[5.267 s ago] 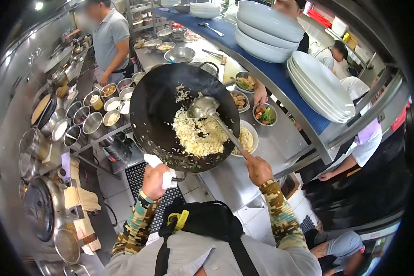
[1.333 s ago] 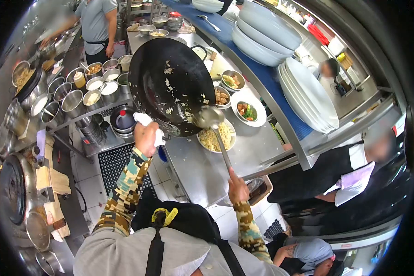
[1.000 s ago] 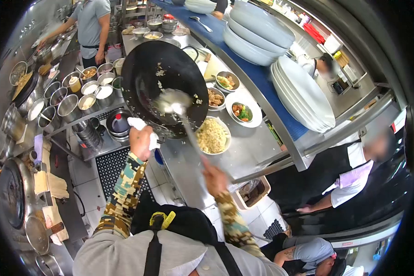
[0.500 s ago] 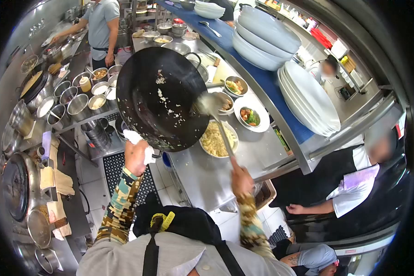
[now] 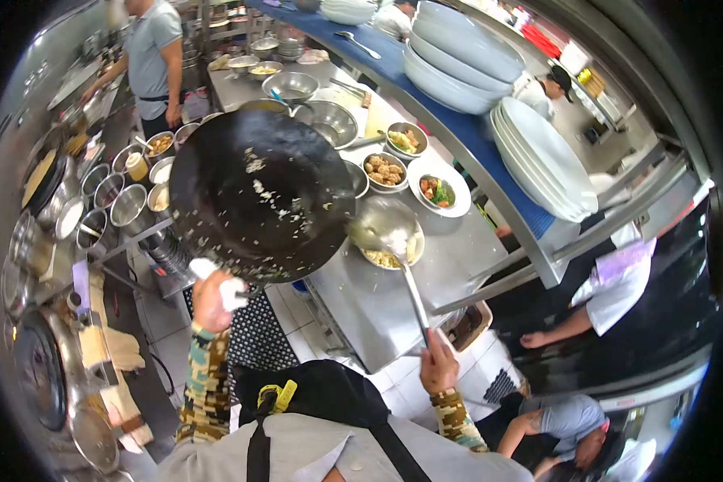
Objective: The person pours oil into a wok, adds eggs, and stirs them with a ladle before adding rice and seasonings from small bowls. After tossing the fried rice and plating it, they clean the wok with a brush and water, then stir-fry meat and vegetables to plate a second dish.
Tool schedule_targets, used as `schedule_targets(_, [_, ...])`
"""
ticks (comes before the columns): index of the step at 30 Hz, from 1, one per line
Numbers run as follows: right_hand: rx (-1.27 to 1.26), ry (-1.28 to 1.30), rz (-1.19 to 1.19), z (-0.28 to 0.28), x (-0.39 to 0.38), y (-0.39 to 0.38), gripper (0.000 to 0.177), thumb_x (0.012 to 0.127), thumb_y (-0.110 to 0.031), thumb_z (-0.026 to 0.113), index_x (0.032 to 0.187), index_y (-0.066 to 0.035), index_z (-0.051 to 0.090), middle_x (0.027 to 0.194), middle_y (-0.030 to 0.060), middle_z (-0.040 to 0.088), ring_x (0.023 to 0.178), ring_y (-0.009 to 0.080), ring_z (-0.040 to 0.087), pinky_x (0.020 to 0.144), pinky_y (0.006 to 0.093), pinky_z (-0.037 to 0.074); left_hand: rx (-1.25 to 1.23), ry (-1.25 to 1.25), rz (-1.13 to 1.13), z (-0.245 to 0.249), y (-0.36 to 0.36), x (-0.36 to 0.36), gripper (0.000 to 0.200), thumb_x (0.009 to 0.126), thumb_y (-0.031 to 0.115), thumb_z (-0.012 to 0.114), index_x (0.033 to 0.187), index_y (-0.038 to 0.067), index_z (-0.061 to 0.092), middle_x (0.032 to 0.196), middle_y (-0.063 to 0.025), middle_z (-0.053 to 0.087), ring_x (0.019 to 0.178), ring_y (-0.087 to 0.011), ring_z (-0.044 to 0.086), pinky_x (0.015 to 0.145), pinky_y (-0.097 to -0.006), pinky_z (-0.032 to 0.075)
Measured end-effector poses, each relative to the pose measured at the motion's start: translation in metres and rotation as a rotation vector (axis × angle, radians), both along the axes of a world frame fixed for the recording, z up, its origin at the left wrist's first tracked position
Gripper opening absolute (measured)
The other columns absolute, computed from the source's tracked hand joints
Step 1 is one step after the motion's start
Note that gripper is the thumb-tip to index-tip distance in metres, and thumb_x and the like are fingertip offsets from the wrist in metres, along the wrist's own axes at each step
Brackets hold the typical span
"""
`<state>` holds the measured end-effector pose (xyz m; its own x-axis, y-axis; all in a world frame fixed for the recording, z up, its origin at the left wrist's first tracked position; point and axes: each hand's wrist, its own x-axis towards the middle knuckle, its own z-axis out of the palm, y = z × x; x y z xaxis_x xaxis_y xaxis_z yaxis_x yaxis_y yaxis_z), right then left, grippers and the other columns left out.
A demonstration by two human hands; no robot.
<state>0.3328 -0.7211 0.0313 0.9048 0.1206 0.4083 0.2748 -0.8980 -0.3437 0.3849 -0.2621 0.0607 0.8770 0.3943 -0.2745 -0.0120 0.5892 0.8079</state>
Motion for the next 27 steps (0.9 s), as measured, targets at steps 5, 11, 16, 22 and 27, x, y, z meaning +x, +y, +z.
schedule_targets(5, [0.459,0.248,0.241,-0.035,0.009,0.201,0.048,0.088,-0.016,0.067,0.133,-0.013,0.051,0.092,0.0167,0.065,0.076,0.0310,0.067,0.066,0.0388,0.053,-0.263,0.019,-0.070,-0.031,0.119,-0.096,0.004,0.084,0.007,0.055,0.085,0.002,0.055,0.076,-0.0121,0.064,0.066,-0.0252,0.065,0.059,-0.0345,0.055])
schedule_targets(11, [0.475,0.506,0.709,-0.032,0.010,0.370,0.042,0.089,-0.021,0.067,0.127,-0.011,0.053,0.086,0.0139,0.067,0.071,0.0261,0.067,0.063,0.0375,0.053,-0.183,0.071,0.289,-0.023,0.203,-0.235,0.009,0.085,0.011,0.056,0.087,0.003,0.057,0.077,-0.0133,0.065,0.068,-0.0248,0.066,0.062,-0.0355,0.056])
schedule_targets(16, [0.462,0.665,1.232,-0.025,0.017,0.546,0.043,0.090,-0.017,0.066,0.129,-0.006,0.051,0.074,0.0043,0.063,0.063,0.0112,0.059,0.061,0.0262,0.048,-0.147,-0.021,0.768,-0.007,0.254,-0.329,0.013,0.092,0.014,0.052,0.091,0.001,0.056,0.084,-0.0144,0.066,0.073,-0.0269,0.068,0.055,-0.0365,0.057])
schedule_targets(22, [0.490,1.168,1.793,0.149,-0.002,0.721,0.080,0.090,-0.001,0.055,0.154,-0.008,0.008,0.103,0.0054,0.055,0.066,0.0077,0.052,0.057,0.0216,0.047,0.026,-0.045,1.359,-0.013,0.299,-0.342,0.010,0.085,0.006,0.052,0.080,-0.001,0.058,0.073,-0.0111,0.062,0.060,-0.0213,0.063,0.050,-0.0319,0.050])
schedule_targets(27, [0.343,1.077,1.818,0.087,0.000,0.886,0.064,0.090,-0.003,0.056,0.149,-0.002,0.031,0.079,-0.0025,0.056,0.060,0.0051,0.050,0.055,0.0220,0.044,-0.037,-0.253,1.573,-0.031,0.394,-0.362,0.011,0.086,0.007,0.050,0.077,0.005,0.056,0.068,-0.0062,0.057,0.056,-0.0191,0.059,0.052,-0.0381,0.053])
